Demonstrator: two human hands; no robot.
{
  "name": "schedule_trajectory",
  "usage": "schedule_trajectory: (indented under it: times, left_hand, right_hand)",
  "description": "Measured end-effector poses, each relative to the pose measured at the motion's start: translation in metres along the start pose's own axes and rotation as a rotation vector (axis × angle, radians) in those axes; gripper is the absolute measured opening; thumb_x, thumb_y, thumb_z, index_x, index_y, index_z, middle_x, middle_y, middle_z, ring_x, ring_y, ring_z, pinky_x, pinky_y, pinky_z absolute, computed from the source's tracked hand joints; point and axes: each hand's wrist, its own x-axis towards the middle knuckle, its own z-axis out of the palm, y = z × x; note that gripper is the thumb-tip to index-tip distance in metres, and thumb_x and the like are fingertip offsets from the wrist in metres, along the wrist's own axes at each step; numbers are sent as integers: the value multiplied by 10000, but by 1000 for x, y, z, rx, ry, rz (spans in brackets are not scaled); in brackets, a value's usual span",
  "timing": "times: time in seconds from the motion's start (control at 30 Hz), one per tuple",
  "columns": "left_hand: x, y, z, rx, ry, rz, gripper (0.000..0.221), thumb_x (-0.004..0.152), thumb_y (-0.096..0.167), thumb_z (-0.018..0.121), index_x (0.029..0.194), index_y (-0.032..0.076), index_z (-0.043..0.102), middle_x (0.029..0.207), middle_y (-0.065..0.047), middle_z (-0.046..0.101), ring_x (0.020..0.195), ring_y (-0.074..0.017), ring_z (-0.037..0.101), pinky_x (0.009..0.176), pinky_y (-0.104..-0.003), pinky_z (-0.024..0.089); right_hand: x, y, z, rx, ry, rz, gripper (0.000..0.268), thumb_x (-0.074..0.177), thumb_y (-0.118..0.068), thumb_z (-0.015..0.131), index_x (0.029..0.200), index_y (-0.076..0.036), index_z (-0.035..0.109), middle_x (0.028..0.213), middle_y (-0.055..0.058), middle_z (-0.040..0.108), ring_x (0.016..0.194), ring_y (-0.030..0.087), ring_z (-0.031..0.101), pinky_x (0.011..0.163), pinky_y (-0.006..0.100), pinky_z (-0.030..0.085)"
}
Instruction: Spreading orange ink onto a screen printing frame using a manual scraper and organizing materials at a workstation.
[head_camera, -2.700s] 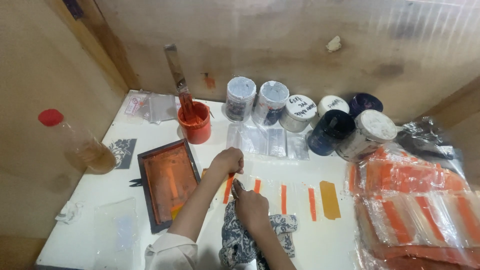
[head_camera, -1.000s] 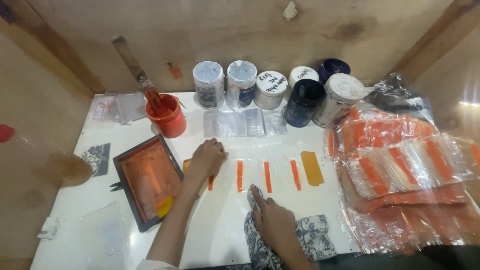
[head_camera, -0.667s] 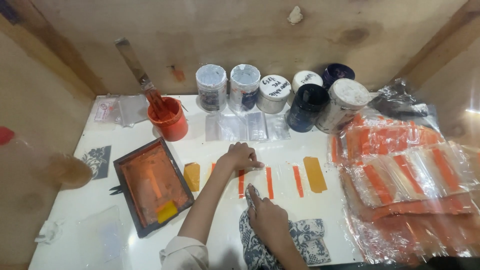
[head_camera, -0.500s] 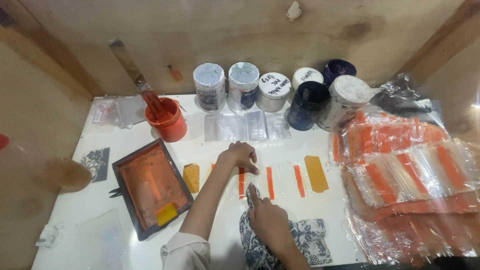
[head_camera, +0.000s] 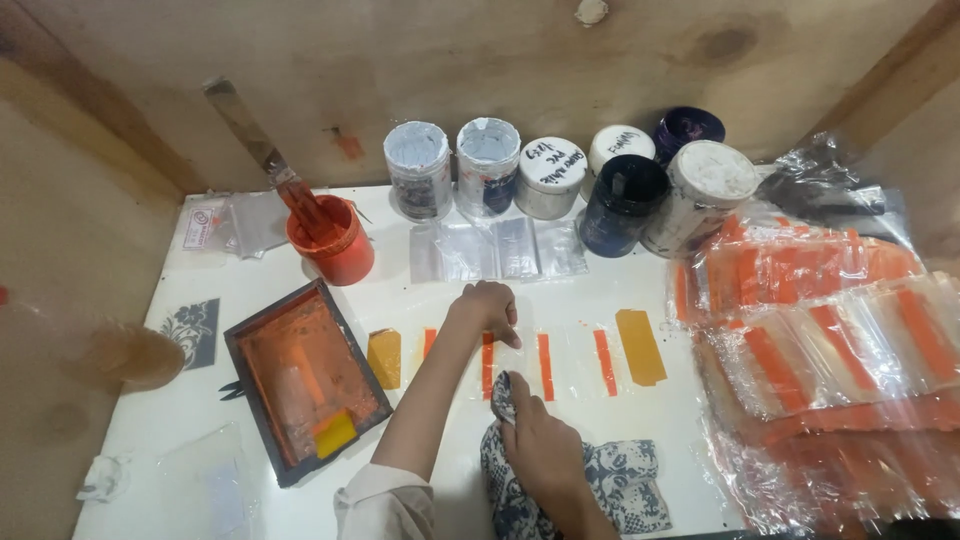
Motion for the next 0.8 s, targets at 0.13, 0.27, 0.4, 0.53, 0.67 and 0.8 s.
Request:
schedule_trajectory:
  times: [0.13,0.27,0.4,0.53,0.67,0.8]
  left_hand:
    - [-11,5,-4,12,5,15,646,671,386,962,544,241,346,559,96,343,597,-127,373,690,-251,355]
    - [-13,5,-3,7,14,-14,401,638,443,961,768,217,657,889,98,676,925,-149,633,879,-274,465]
    - [-13,5,-2,-24,17,-32,450,634,437,954,959,206,744,1123,70,725,1185,-197,581,999,-318,451]
    - [-17,5,-3,-40,28,-26,403,629,421,957,885,208,730,1055,101,746,1031,-155,667,915,-282,486]
    - [-27,9,-8,-95,36,-72,424,642,402,958,947,208,737,1112,68,729,1120,-182,630,934,-298,513]
    - [-23,7,-6,-85,44,-57,401,642,394,962,906,213,721,1056,60,739,1077,-175,647,931,-291,488]
  right_hand:
    - [0,-1,0,-36,14,-7,499,1027,-348,429,1518,-319,346,1113,42,627,769,341,686,611,482,540]
    - [2,-2,0,-71,23,0,587,1021,-282,460,1578,-412,332,988,76,613,645,290,625,544,411,497]
    - [3,-7,-3,-139,-13,-2,567,1031,-267,483,1558,-405,328,942,82,595,614,275,605,527,396,493]
    - [6,-2,3,-204,-37,-26,621,1030,-258,474,1596,-391,257,951,88,581,622,292,592,530,427,483]
    - [7,-1,0,-265,-42,-79,604,1032,-234,475,1588,-353,272,897,91,586,600,281,578,509,411,456]
    - [6,-3,-7,-325,-94,-102,642,1013,-170,467,1595,-335,252,903,89,581,593,273,573,493,405,445]
